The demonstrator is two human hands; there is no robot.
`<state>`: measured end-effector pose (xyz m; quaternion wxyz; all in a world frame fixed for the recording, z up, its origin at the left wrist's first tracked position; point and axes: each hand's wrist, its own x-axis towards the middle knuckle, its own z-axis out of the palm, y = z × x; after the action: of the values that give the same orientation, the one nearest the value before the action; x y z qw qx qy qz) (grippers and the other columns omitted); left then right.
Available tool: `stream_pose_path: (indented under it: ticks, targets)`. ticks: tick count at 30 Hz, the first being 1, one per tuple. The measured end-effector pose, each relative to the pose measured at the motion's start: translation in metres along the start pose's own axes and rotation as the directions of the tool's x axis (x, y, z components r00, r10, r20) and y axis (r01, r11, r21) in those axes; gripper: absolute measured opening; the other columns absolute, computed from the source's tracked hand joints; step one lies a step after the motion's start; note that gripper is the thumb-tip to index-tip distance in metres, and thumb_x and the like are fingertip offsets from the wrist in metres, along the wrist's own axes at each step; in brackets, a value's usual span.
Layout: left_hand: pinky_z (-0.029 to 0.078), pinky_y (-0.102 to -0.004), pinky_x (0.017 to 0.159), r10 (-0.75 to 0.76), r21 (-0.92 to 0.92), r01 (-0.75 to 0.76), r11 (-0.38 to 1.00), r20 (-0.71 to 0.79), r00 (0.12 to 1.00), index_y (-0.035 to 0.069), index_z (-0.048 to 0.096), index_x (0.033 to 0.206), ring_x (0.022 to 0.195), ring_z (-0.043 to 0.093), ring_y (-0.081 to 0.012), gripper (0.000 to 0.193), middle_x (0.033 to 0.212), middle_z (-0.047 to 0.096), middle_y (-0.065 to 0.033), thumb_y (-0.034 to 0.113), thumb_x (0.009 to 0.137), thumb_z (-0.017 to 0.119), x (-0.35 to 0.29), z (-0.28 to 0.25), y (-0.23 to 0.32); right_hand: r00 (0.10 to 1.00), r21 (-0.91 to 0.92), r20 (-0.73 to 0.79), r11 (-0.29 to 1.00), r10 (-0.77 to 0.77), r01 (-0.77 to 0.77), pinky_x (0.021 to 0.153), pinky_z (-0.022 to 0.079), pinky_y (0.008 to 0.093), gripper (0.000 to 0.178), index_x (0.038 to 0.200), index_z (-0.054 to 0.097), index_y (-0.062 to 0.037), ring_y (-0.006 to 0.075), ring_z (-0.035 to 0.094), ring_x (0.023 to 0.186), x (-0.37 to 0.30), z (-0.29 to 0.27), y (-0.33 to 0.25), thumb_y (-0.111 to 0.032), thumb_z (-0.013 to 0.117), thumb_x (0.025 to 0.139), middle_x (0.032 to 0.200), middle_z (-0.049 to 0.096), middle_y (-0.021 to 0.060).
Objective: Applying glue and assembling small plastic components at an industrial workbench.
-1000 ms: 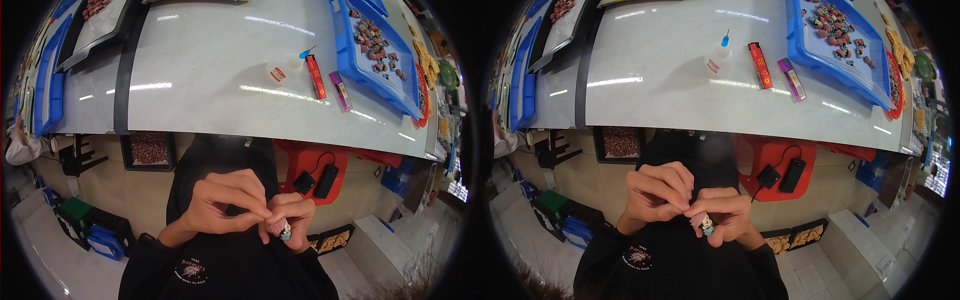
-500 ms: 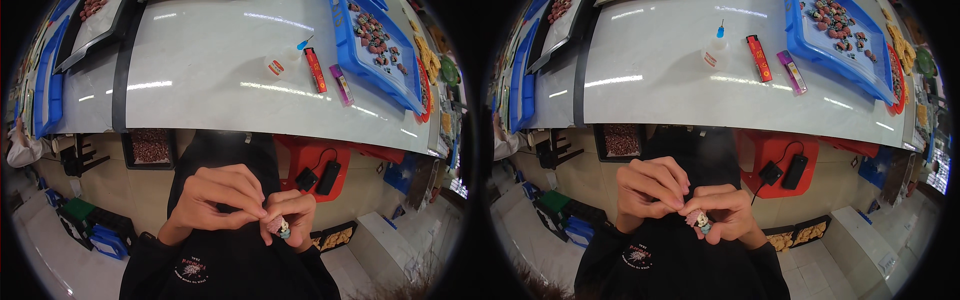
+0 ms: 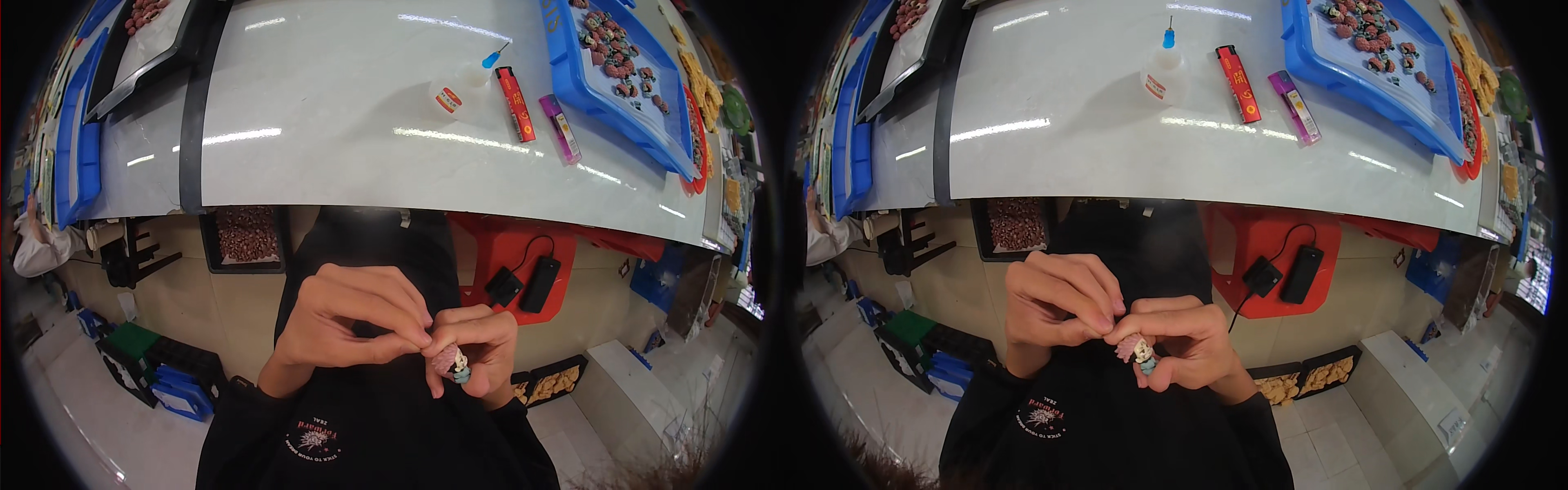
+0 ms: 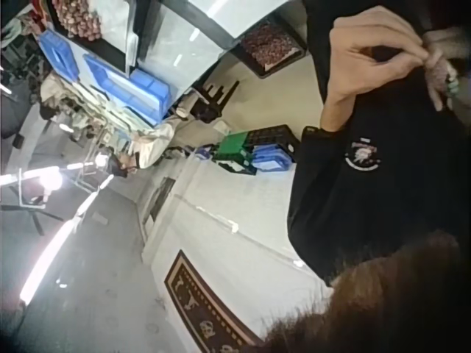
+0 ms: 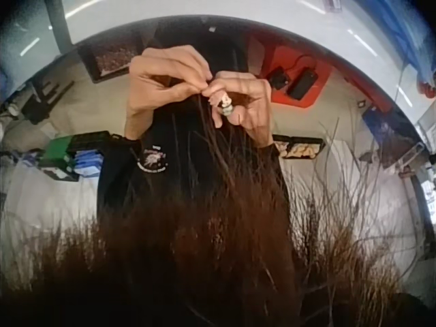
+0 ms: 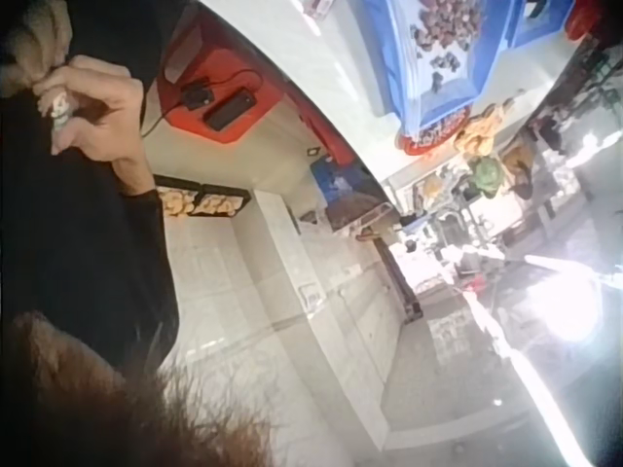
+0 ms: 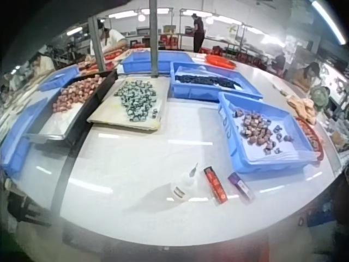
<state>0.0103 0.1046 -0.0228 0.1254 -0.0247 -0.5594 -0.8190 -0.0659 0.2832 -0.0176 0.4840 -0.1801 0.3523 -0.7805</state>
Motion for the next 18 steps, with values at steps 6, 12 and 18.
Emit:
stream_pose_path:
  ticks: [6,12,18]
  targets:
    - [0.051,-0.0297,0.066,-0.066,-0.081,0.065,0.995,-0.011,0.998,-0.003,0.071,0.083,0.077,0.064,-0.0238,0.017,0.079,0.068,-0.0138,-0.007,0.067,0.074,-0.001,0.002,-0.003,1.0,-0.017,0.0,1.0,-0.011,0.011,0.038,0.049,0.026,0.065,0.094,0.06,0.0171,0.0225,0.062,0.047,0.001,-0.002,0.004,-0.044,0.074,0.078,0.069,0.053,0.014]
    - [0.047,-0.0315,0.065,-0.156,-0.291,0.129,0.948,-0.074,0.985,-0.001,0.07,0.081,0.074,0.056,-0.0211,0.007,0.077,0.063,-0.0103,-0.001,0.075,0.072,-0.004,0.017,-0.015,0.98,-0.043,-0.024,0.979,-0.199,0.198,0.047,0.046,0.0216,0.062,0.102,0.061,0.0154,0.015,0.062,0.056,-0.001,0.0,0.018,-0.041,0.072,0.08,0.076,0.058,0.0113]
    - [0.045,-0.0269,0.064,-0.139,-0.408,0.098,0.908,-0.071,0.988,-0.003,0.07,0.088,0.076,0.055,-0.0171,0.012,0.083,0.061,-0.0098,-0.006,0.078,0.065,-0.009,0.024,-0.023,0.93,-0.197,-0.048,0.917,-0.364,0.348,0.046,0.044,0.0216,0.059,0.098,0.064,0.0108,0.0131,0.06,0.056,-0.001,0.002,0.028,-0.045,0.071,0.079,0.07,0.059,0.0078]
